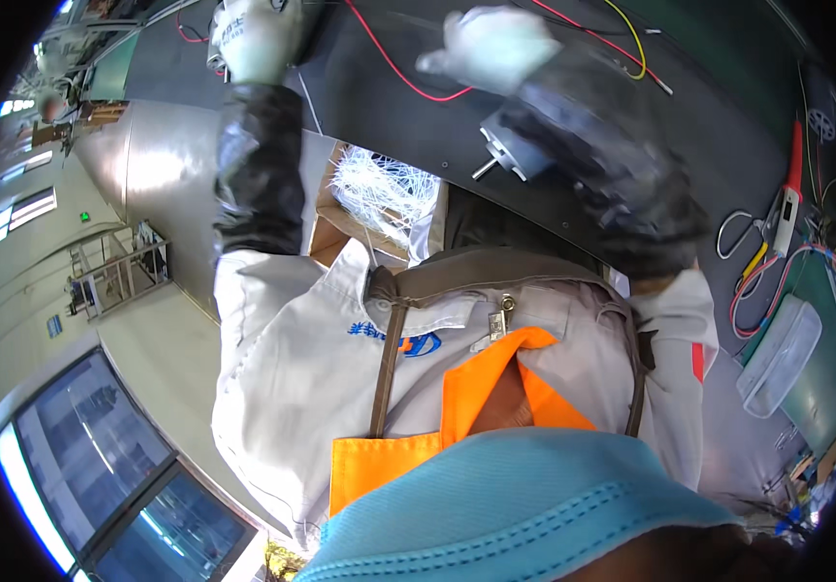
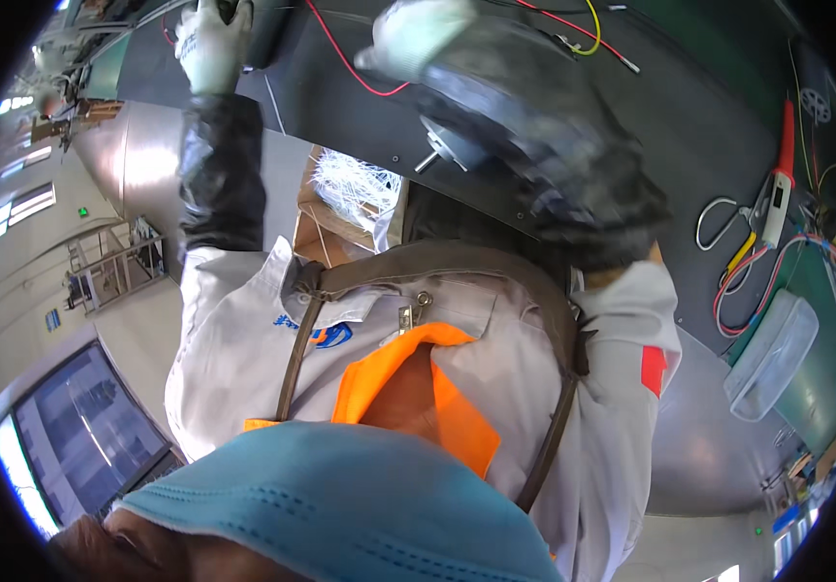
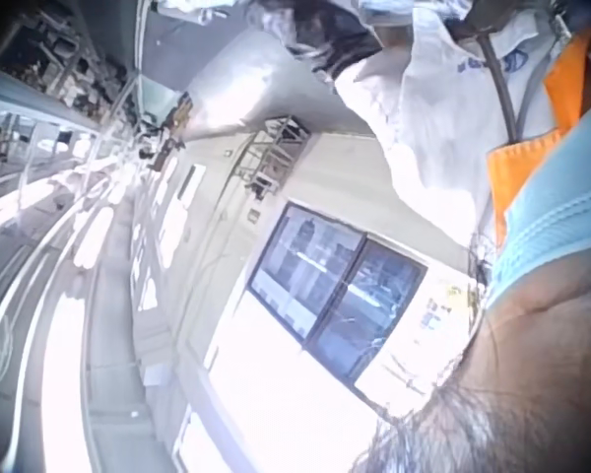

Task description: The recorder is assembling and wiring small cylindrical electronic components at a workbench.

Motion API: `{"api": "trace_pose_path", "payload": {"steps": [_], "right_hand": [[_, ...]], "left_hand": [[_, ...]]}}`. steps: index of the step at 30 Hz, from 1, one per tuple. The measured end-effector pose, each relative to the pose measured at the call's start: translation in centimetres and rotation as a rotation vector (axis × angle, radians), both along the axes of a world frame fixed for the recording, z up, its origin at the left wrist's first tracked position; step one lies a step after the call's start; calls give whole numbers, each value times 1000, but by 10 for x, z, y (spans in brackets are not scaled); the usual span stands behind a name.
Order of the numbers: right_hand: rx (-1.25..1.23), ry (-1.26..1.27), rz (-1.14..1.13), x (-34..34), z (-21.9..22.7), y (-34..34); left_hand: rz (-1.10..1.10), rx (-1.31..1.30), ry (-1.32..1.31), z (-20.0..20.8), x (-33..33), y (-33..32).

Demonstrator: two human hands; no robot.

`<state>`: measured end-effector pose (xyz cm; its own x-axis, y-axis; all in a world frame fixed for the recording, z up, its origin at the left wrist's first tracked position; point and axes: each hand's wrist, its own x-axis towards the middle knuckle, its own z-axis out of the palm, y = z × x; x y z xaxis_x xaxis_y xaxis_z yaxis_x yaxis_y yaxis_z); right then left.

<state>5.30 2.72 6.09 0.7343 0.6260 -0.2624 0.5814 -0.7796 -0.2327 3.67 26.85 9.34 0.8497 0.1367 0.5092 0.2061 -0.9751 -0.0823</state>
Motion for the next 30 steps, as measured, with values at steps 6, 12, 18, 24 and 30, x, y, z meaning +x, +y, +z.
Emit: {"api": "trace_pose_path", "payload": {"steps": [6, 12, 18, 24, 30], "right_hand": [[147, 143, 271, -57, -28, -16], [462, -199, 666, -73, -36, -84], [673, -373, 246, -102, -33, -159], [1159, 415, 100, -101, -41, -222], [1041, 290, 20, -119, -48, -232]], "left_hand": [[114, -132, 392, -49, 0, 73], [-150, -275, 149, -70, -1, 127], [-188, -171, 223, -70, 30, 137], [-158, -42, 87, -80, 21, 158], [-335, -227, 261, -61, 53, 160]]}}
